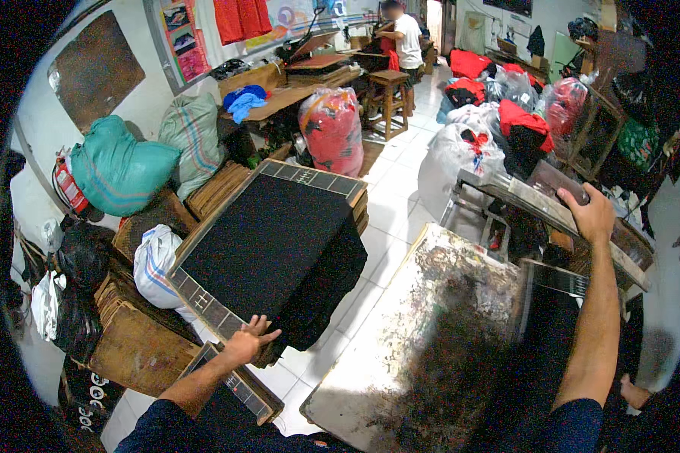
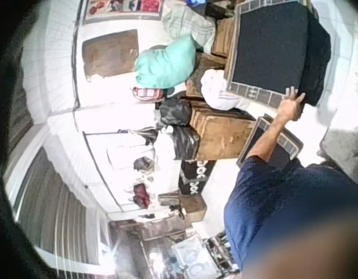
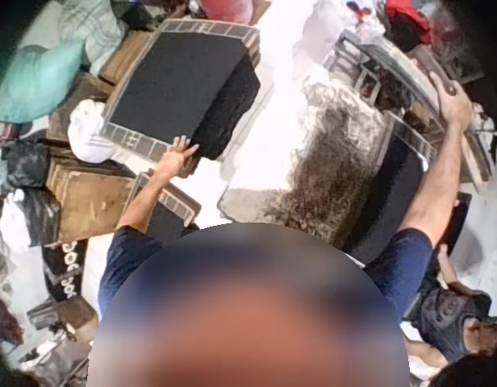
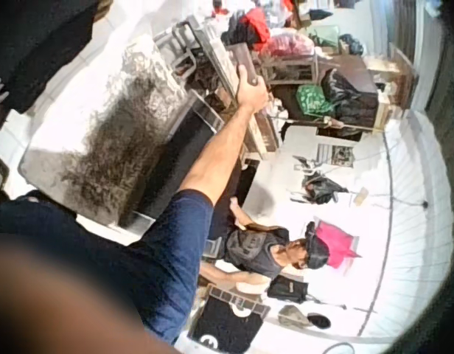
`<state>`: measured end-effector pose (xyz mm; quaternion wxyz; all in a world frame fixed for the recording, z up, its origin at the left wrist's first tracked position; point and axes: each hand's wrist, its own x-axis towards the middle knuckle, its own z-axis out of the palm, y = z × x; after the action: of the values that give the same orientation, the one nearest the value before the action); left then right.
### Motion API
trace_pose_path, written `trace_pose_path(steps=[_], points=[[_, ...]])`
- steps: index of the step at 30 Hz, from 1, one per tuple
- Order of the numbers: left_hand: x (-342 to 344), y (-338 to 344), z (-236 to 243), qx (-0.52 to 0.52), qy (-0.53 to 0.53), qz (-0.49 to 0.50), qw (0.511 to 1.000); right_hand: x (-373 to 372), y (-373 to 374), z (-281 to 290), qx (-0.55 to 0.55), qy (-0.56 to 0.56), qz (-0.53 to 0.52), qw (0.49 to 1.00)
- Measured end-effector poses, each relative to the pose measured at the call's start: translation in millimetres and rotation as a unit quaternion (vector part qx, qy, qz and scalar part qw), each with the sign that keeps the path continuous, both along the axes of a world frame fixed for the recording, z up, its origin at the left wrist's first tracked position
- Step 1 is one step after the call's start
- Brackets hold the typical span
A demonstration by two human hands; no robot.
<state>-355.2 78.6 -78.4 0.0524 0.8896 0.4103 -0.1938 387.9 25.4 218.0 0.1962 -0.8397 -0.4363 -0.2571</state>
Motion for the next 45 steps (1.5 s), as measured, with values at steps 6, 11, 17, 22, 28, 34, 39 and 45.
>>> trace_pose_path(steps=[6,11,17,22,28,34,39,45], points=[[157,-78,56,-0.124,-0.088,0.044,0.987,-3,1,3,0.006,0.039,0.001,0.999],[88,-75,-7,0.193,-0.427,0.194,0.862,2,2,0,0.006,0.0,-0.009,1.0],[-91,-106,-117,0.017,-0.283,0.663,0.693,6,3,-1,-0.02,0.029,0.01,0.999],[-39,-110,-109,0.107,-0.374,0.692,0.608,3,3,-4,0.014,-0.02,-0.021,0.999],[-7,-84,-70,0.043,-0.524,0.597,0.606,3,2,-2,-0.031,0.015,-0.031,0.999],[6,-31,-56,-0.01,-0.59,0.425,0.686,15,6,-3,-0.056,0.024,-0.047,0.997],[128,-53,-99,-0.177,-0.553,0.484,0.654,15,5,-3,-0.063,0.034,-0.044,0.996],[208,-107,-145,-0.2,-0.521,0.442,0.702,10,-2,-12,-0.057,0.008,-0.054,0.997]])
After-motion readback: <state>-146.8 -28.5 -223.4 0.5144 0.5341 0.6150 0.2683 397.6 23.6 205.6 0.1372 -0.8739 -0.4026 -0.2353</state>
